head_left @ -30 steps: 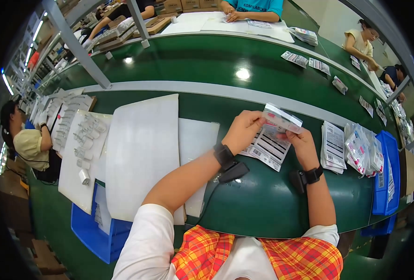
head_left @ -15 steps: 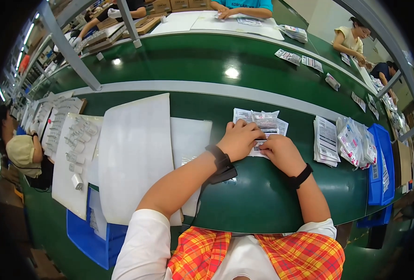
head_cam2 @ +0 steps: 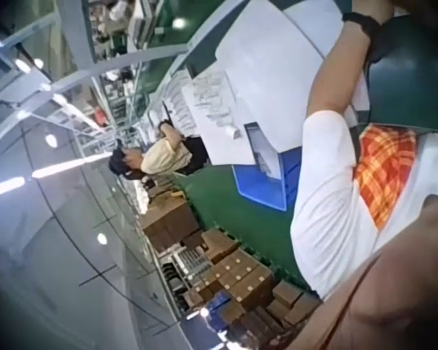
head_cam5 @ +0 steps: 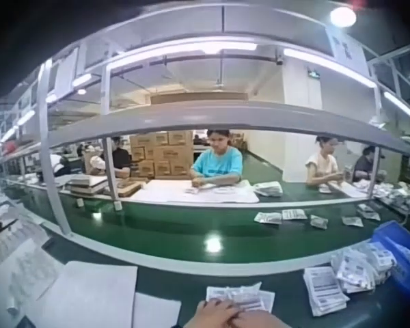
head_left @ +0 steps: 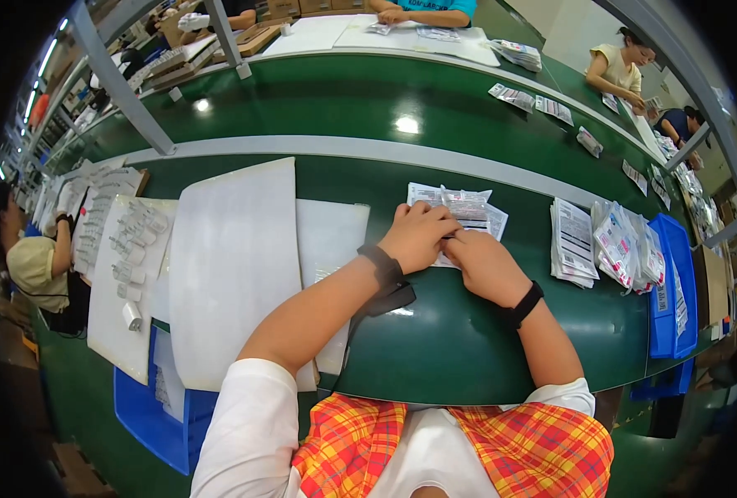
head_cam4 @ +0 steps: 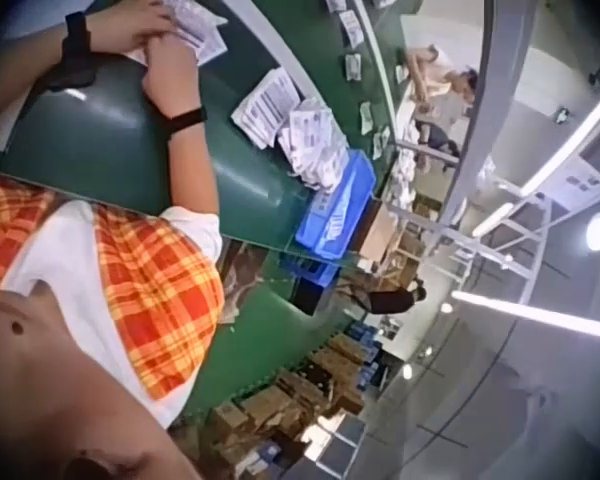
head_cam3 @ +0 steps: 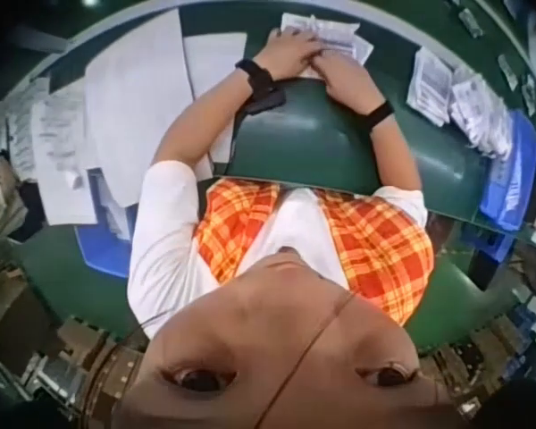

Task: The person picks up a power adapter and a plastic bag, slides the adapter into the bag, and presses it flat. They then place the bagged adapter onto a stack of other bags.

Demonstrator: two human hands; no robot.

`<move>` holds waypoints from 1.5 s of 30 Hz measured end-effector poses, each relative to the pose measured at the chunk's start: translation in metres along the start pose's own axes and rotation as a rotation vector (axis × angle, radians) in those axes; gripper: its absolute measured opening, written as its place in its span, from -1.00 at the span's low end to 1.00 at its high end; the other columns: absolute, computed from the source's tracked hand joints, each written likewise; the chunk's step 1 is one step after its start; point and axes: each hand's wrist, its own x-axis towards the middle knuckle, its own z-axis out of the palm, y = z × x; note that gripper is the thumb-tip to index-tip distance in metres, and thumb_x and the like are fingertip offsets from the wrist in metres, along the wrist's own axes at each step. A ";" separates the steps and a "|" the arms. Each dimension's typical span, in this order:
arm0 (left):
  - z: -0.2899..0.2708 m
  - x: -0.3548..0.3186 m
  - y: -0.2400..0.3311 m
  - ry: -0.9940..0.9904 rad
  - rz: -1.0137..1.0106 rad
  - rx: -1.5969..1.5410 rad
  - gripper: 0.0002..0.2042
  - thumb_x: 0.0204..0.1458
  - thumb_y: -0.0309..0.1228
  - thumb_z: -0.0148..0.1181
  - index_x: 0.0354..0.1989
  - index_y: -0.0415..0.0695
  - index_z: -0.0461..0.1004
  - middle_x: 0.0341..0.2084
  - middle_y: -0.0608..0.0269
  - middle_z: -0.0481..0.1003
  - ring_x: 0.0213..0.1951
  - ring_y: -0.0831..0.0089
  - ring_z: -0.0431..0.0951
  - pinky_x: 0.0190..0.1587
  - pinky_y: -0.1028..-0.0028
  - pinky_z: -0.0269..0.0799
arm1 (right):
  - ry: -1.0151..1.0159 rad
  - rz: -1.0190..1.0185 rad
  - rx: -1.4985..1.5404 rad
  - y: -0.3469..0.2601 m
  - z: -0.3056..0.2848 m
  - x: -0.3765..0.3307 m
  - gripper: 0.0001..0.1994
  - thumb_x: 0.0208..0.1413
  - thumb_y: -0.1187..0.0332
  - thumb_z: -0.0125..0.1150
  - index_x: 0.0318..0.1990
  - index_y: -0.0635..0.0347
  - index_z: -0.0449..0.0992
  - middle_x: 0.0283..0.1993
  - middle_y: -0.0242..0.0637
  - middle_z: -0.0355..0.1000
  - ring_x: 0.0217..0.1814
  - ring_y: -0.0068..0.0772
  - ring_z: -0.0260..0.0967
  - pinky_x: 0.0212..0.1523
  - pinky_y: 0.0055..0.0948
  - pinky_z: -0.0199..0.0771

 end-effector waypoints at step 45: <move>-0.001 -0.010 0.000 0.151 0.004 0.241 -0.52 0.00 0.03 0.19 0.08 0.09 0.49 -0.01 0.12 0.41 0.06 0.15 0.31 0.12 0.19 0.10 | -0.034 0.378 -0.236 0.156 -0.073 0.064 -0.53 -0.15 0.36 0.36 -0.01 0.23 0.43 -0.03 -0.07 0.39 0.10 0.07 0.29 0.10 -0.13 0.32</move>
